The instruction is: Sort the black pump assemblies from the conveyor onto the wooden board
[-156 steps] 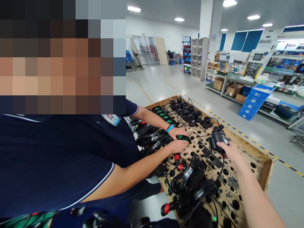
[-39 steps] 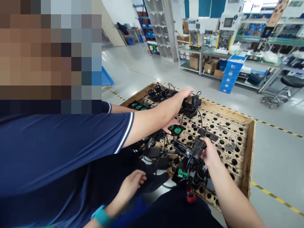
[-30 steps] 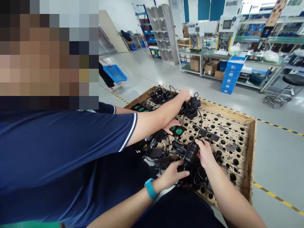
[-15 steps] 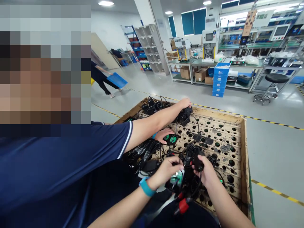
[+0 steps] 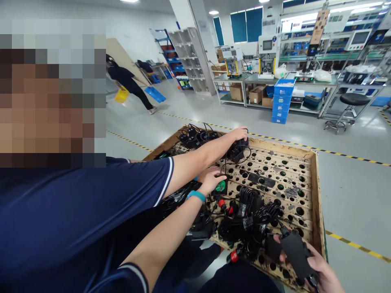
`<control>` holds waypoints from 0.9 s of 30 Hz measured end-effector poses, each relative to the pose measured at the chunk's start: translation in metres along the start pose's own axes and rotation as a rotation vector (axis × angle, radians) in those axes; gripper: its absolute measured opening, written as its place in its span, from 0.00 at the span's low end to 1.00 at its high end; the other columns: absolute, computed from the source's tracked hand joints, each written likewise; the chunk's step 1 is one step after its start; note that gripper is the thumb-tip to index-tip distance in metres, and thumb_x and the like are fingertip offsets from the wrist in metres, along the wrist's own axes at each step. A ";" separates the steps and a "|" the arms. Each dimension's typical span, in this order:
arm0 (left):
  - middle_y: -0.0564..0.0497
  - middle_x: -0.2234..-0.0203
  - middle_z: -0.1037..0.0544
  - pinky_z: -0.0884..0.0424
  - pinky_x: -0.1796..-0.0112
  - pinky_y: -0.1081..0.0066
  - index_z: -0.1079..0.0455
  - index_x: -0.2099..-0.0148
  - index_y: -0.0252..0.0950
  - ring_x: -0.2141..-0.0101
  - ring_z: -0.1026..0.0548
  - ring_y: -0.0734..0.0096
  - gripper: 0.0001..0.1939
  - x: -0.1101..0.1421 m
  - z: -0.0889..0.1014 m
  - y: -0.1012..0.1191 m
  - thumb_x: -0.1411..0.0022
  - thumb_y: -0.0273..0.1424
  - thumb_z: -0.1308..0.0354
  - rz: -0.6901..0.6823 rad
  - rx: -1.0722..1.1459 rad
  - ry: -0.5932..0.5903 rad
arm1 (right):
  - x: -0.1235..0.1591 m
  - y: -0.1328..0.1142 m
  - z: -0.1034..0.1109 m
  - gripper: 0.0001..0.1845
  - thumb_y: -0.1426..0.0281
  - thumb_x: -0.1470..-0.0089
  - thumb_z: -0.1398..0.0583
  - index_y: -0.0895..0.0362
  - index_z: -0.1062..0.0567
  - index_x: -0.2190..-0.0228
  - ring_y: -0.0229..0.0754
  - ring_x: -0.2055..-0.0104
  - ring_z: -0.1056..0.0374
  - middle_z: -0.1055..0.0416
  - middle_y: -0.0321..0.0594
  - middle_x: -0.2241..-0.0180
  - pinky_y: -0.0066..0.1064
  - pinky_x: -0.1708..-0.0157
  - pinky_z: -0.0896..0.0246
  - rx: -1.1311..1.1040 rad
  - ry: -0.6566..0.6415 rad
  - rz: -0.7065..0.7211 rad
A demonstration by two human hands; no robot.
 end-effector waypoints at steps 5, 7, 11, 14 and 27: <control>0.45 0.67 0.19 0.36 0.44 0.57 0.24 0.69 0.41 0.58 0.26 0.54 0.24 -0.027 0.001 -0.015 0.59 0.54 0.28 -0.210 -0.236 -0.172 | -0.020 -0.010 -0.007 0.42 0.56 0.53 0.35 0.52 0.31 0.38 0.58 0.44 0.29 0.25 0.49 0.46 0.48 0.41 0.39 0.201 0.046 -0.054; 0.44 0.65 0.20 0.36 0.44 0.57 0.23 0.65 0.40 0.57 0.26 0.55 0.25 -0.033 -0.012 -0.022 0.53 0.55 0.31 -0.270 -0.453 -0.195 | -0.030 -0.014 -0.010 0.42 0.55 0.55 0.34 0.51 0.31 0.38 0.59 0.39 0.33 0.27 0.47 0.43 0.48 0.39 0.40 0.349 0.051 0.018; 0.43 0.62 0.22 0.33 0.48 0.61 0.23 0.59 0.35 0.56 0.26 0.55 0.26 -0.040 -0.059 -0.036 0.48 0.53 0.31 -0.272 -0.639 -0.252 | -0.049 -0.023 -0.009 0.37 0.57 0.55 0.34 0.53 0.26 0.43 0.57 0.40 0.33 0.26 0.46 0.44 0.45 0.38 0.40 0.644 0.125 0.091; 0.38 0.56 0.23 0.34 0.46 0.60 0.24 0.56 0.33 0.51 0.27 0.53 0.24 -0.043 -0.085 -0.044 0.43 0.49 0.32 -0.256 -0.689 -0.325 | -0.060 -0.030 -0.001 0.35 0.53 0.53 0.36 0.52 0.26 0.45 0.54 0.56 0.24 0.20 0.42 0.58 0.43 0.53 0.29 0.845 0.185 -0.009; 0.28 0.32 0.45 0.50 0.39 0.34 0.36 0.34 0.35 0.32 0.51 0.29 0.41 -0.027 -0.086 0.017 0.41 0.56 0.40 -0.005 -0.808 -0.316 | -0.103 0.005 -0.074 0.36 0.71 0.46 0.41 0.53 0.37 0.36 0.64 0.29 0.54 0.53 0.55 0.29 0.60 0.38 0.50 1.881 0.222 0.671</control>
Point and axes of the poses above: each hand's wrist, its own x-axis away from the middle knuckle, its own z-axis out of the back of the hand, y = z × x, the point moved 1 cm from there along -x, towards the middle knuckle
